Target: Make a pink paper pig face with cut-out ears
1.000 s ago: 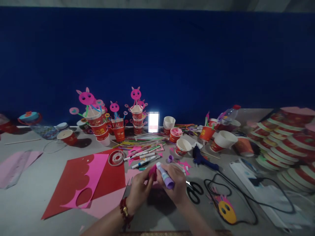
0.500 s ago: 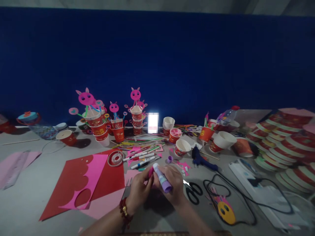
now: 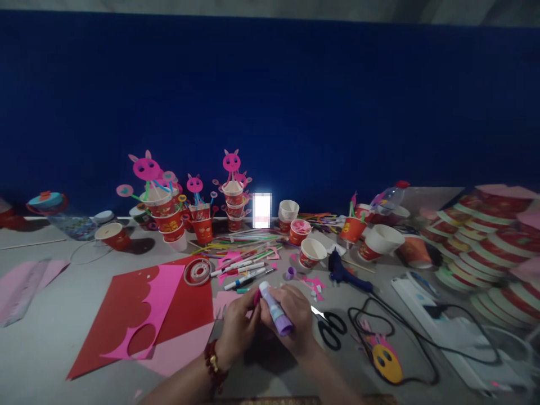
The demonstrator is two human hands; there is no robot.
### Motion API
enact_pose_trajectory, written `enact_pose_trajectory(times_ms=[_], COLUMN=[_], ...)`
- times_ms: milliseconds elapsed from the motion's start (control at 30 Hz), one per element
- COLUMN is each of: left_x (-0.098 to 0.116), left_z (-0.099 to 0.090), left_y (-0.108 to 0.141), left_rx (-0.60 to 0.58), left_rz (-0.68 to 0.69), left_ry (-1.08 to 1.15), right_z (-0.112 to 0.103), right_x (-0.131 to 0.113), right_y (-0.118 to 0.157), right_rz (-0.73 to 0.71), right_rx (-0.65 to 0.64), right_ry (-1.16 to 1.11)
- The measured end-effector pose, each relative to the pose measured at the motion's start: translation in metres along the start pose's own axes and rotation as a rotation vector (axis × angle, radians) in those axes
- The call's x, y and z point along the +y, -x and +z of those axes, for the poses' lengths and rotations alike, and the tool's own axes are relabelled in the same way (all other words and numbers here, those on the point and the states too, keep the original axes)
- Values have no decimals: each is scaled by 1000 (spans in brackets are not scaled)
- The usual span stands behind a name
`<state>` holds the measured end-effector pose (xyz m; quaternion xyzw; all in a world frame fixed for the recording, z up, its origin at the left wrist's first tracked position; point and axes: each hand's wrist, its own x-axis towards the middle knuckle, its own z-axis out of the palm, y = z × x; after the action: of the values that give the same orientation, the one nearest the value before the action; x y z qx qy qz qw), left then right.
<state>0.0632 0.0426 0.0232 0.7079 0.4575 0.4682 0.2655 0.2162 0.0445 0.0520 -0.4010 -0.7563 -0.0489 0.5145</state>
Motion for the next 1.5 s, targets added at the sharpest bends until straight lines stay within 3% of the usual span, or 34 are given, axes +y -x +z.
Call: enact_pose_trajectory(times_ms=[200,367,800,1000,1200,1500], left_x=[5,0,7,8,7,7], left_z=[-2,0,0,0,-1,2], left_y=[-2,-1,-3,-6,-4,-4], left_rx=[-58,11,-16,-7,-21,-42], left_rz=[-40,-6,-68,-158,-133,-183], left_ry=[16,-26,36,110,56,190], right_z=[-2,0,0,-5,2,-6], right_x=[10,4,10,9,3,8], right_y=[7,4,5,7,5,8], right_rz=[87,44,20,49,19,48], right_rx=[2,2,17,100,0,63], right_ry=[36,8,60,74,28,54])
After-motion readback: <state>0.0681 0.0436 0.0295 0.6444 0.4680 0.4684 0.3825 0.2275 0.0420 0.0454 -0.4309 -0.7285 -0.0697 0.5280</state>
